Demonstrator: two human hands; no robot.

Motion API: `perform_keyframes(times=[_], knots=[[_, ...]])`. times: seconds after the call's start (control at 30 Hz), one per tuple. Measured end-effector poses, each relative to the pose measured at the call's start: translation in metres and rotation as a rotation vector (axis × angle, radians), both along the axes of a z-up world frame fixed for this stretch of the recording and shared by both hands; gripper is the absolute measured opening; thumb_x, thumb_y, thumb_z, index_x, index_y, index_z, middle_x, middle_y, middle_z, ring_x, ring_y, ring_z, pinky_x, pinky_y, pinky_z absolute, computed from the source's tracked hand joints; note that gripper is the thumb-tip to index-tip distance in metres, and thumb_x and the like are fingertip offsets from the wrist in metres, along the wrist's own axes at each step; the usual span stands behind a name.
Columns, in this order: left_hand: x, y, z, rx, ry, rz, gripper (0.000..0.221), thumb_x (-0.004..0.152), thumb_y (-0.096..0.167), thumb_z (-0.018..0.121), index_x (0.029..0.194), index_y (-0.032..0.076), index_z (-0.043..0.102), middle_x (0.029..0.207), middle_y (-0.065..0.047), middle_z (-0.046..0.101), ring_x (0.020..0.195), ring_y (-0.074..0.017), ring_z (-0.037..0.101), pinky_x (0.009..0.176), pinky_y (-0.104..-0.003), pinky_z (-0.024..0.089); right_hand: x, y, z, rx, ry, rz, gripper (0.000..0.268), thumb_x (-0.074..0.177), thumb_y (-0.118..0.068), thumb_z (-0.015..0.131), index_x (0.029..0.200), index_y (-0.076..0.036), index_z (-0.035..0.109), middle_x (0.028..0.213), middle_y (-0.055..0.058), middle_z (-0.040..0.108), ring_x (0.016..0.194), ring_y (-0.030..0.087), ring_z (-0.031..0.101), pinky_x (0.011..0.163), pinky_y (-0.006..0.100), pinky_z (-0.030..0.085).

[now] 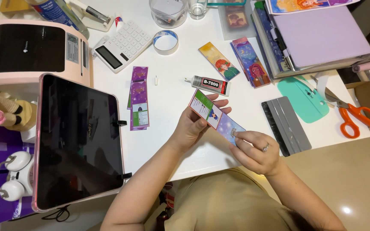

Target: Applying glue to paper strips and carefully aligning and pressing bookmarks onto them to assemble them.

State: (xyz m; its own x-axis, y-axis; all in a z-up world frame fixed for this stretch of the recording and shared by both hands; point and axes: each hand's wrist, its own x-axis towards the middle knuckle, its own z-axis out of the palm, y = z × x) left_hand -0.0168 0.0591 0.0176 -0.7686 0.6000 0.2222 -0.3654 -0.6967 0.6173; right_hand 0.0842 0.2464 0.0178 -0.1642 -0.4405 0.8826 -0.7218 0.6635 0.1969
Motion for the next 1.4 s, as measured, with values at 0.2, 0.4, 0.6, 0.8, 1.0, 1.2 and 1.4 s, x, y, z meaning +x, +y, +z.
perform_keyframes(times=[0.2, 0.4, 0.6, 0.8, 1.0, 1.2, 1.4], knots=[[-0.009, -0.007, -0.01, 0.002, 0.004, -0.029, 0.094, 0.081, 0.049, 0.086, 0.145, -0.009, 0.048, 0.132, -0.031, 0.063, 0.117, -0.0409, 0.068, 0.092, -0.041, 0.062, 0.002, -0.018, 0.033, -0.061, -0.225, -0.023, 0.017, 0.097, -0.023, 0.071, 0.109, -0.01, 0.073, 0.1, 0.007, 0.072, 0.094, 0.026, 0.072, 0.091, 0.043, 0.057], [0.004, -0.01, -0.006, -0.042, 0.093, -0.255, 0.084, 0.079, 0.052, 0.086, 0.128, -0.011, 0.062, 0.109, -0.026, 0.073, 0.096, -0.0364, 0.076, 0.077, -0.04, 0.064, -0.014, -0.013, 0.069, -0.396, -0.496, 0.088, 0.032, 0.091, -0.021, 0.077, 0.114, 0.001, 0.076, 0.106, 0.017, 0.069, 0.101, 0.039, 0.068, 0.095, 0.054, 0.053], [0.006, -0.008, -0.019, -0.034, 0.184, -0.468, 0.065, 0.083, 0.044, 0.084, 0.115, -0.01, 0.066, 0.099, -0.029, 0.073, 0.087, -0.036, 0.077, 0.065, -0.033, 0.064, -0.029, -0.021, 0.106, -0.495, -0.964, 0.265, 0.023, 0.088, -0.007, 0.078, 0.111, -0.003, 0.075, 0.111, 0.014, 0.069, 0.111, 0.035, 0.067, 0.108, 0.057, 0.044], [0.005, -0.011, -0.015, -0.044, 0.196, -0.551, 0.061, 0.088, 0.042, 0.081, 0.112, -0.012, 0.065, 0.098, -0.033, 0.071, 0.082, -0.0355, 0.077, 0.061, -0.033, 0.063, -0.03, -0.025, 0.102, -0.615, -1.066, 0.284, 0.004, 0.091, -0.006, 0.075, 0.09, -0.004, 0.078, 0.092, 0.01, 0.073, 0.091, 0.024, 0.069, 0.117, 0.054, 0.036], [0.007, -0.017, 0.009, -0.074, 0.187, -0.629, 0.066, 0.089, 0.046, 0.08, 0.12, -0.01, 0.066, 0.102, -0.03, 0.073, 0.084, -0.03, 0.078, 0.063, -0.029, 0.063, -0.034, -0.019, 0.099, -0.685, -1.001, 0.287, 0.01, 0.094, -0.004, 0.071, 0.085, -0.001, 0.076, 0.089, 0.012, 0.073, 0.093, 0.023, 0.07, 0.12, 0.052, 0.036], [0.005, -0.016, 0.008, -0.087, 0.193, -0.641, 0.071, 0.087, 0.051, 0.08, 0.123, -0.009, 0.066, 0.103, -0.027, 0.074, 0.084, -0.0289, 0.078, 0.067, -0.029, 0.063, -0.043, 0.0, 0.086, -0.789, -0.967, 0.261, 0.006, 0.094, 0.0, 0.072, 0.089, 0.003, 0.075, 0.091, 0.015, 0.071, 0.095, 0.023, 0.069, 0.119, 0.053, 0.04], [0.005, -0.015, 0.002, -0.095, 0.182, -0.633, 0.075, 0.086, 0.054, 0.078, 0.123, -0.01, 0.066, 0.102, -0.028, 0.074, 0.082, -0.0298, 0.077, 0.07, -0.033, 0.064, -0.035, 0.0, 0.07, -0.897, -0.944, 0.307, 0.013, 0.085, 0.004, 0.08, 0.089, 0.002, 0.068, 0.085, 0.013, 0.074, 0.09, 0.021, 0.073, 0.116, 0.05, 0.046]])
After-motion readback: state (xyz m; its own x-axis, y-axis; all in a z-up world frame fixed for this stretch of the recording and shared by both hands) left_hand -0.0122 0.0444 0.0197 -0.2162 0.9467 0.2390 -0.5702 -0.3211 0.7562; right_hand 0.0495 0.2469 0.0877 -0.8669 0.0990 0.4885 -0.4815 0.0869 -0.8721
